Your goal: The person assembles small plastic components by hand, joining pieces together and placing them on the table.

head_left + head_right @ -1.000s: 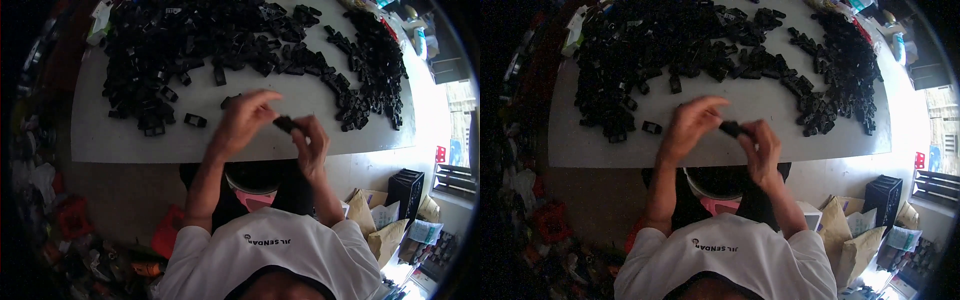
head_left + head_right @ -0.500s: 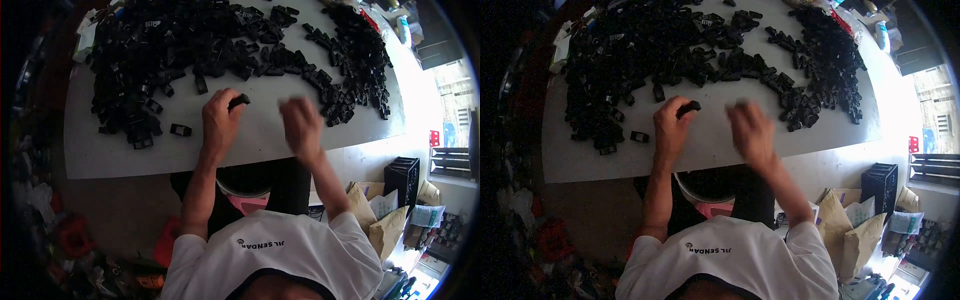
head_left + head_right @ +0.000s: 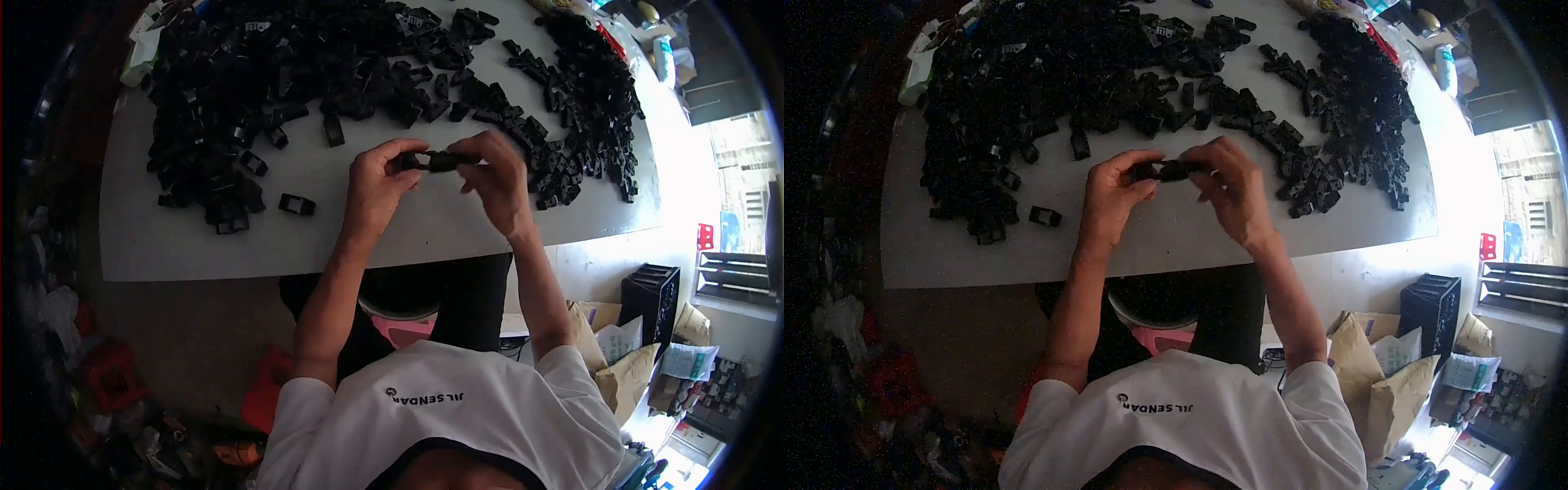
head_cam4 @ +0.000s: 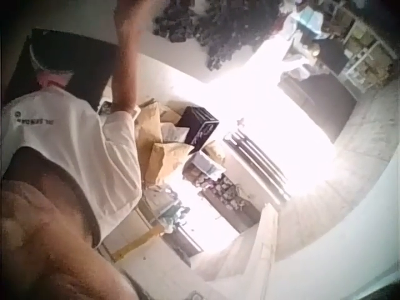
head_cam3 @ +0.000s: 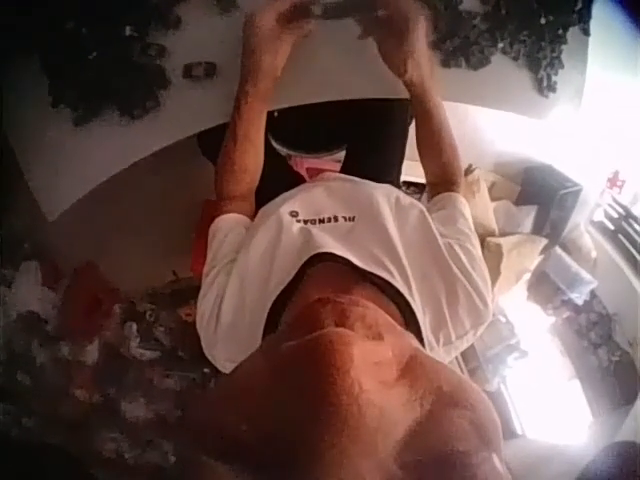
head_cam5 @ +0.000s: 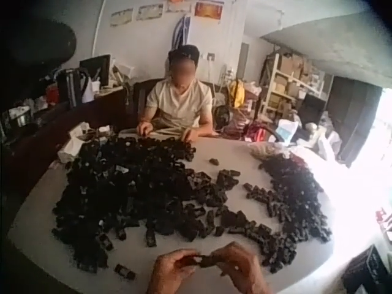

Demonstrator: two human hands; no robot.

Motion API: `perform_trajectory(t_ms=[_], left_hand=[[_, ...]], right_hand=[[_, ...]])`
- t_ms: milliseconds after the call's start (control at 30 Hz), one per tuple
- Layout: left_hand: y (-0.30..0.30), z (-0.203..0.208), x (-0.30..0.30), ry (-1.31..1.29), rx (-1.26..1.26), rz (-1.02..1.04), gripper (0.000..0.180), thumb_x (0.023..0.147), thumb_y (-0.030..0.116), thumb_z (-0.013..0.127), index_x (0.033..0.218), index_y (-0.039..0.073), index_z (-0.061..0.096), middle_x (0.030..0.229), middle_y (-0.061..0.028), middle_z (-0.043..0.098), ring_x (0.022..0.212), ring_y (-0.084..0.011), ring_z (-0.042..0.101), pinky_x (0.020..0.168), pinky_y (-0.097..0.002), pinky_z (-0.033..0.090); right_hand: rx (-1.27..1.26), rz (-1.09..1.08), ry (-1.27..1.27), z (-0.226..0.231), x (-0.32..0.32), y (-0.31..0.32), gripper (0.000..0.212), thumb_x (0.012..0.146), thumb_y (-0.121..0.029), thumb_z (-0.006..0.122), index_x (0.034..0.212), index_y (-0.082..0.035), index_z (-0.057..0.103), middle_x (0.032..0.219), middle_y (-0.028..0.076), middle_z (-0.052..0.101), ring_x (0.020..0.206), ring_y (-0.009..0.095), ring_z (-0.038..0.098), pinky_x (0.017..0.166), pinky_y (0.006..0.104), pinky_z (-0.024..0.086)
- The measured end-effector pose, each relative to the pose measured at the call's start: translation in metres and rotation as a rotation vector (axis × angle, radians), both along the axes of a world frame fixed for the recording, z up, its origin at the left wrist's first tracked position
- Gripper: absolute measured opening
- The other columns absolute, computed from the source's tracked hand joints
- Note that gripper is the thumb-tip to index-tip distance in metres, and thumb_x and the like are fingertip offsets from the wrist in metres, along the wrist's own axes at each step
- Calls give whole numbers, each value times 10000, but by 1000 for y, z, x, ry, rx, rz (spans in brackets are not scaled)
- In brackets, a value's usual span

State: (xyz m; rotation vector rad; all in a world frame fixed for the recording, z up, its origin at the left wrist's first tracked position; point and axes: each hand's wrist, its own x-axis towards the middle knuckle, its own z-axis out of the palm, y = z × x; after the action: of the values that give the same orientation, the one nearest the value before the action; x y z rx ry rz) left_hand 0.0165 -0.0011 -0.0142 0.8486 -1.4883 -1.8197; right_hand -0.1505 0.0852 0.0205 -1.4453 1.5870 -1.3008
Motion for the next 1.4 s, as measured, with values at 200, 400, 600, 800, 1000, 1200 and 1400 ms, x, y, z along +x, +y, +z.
perform_trajectory(t_ms=[200, 400, 600, 800, 1000, 1200, 1400], left_hand=[[5, 1, -9, 65, 27, -39, 380, 773, -105, 603, 1141, -15, 618, 956, -75, 665, 774, -98, 617, 703, -239, 518], [7, 7, -6, 13, -57, -40, 307, 781, -44, 651, 1087, -26, 633, 927, -76, 658, 729, -101, 608, 660, -235, 510], [12, 4, -10, -60, -288, -1, 239, 864, 67, 641, 1094, 7, 641, 879, -47, 652, 704, -78, 573, 628, -225, 493], [14, 14, -10, 145, -38, -31, 177, 825, -62, 560, 984, -13, 623, 778, -19, 604, 616, -57, 508, 552, -205, 429], [10, 26, 1, 3, -242, -51, 319, 866, -3, 574, 1179, 61, 550, 855, -49, 600, 704, -111, 545, 615, -249, 469], [-17, -4, 20, -828, -1011, 379, 530, 881, 88, 600, 1371, 111, 401, 1223, -198, 468, 1074, -293, 502, 859, -391, 462], [-21, -3, 18, -1056, -970, 290, 468, 843, 70, 627, 1274, 42, 445, 1198, -179, 479, 1091, -312, 482, 940, -433, 407]], right_hand=[[114, -35, -191, -9, 8, 1, 177, 852, 81, 527, 1015, 24, 562, 882, 74, 570, 728, 112, 567, 591, 252, 512], [80, 11, -236, -14, 10, 3, 152, 852, 83, 537, 997, 35, 544, 874, 80, 595, 715, 108, 571, 595, 246, 513], [156, 5, -222, -12, 6, 3, 167, 852, 53, 572, 1016, 26, 551, 889, 80, 607, 728, 107, 575, 583, 246, 512], [220, 30, -292, -3, 6, 2, 169, 830, 5, 605, 991, 35, 561, 851, 53, 578, 692, 105, 558, 555, 232, 495], [95, -119, -210, -8, 24, 13, 133, 824, -14, 604, 945, 32, 575, 810, 72, 559, 690, 124, 557, 540, 264, 476], [-429, 235, 684, -56, 67, 91, 243, 715, -38, 694, 930, 13, 592, 821, 83, 571, 634, 231, 591, 489, 331, 499], [-278, 322, 831, -98, 71, 91, 279, 699, -63, 593, 971, 1, 582, 879, 115, 547, 703, 253, 607, 552, 349, 520]])
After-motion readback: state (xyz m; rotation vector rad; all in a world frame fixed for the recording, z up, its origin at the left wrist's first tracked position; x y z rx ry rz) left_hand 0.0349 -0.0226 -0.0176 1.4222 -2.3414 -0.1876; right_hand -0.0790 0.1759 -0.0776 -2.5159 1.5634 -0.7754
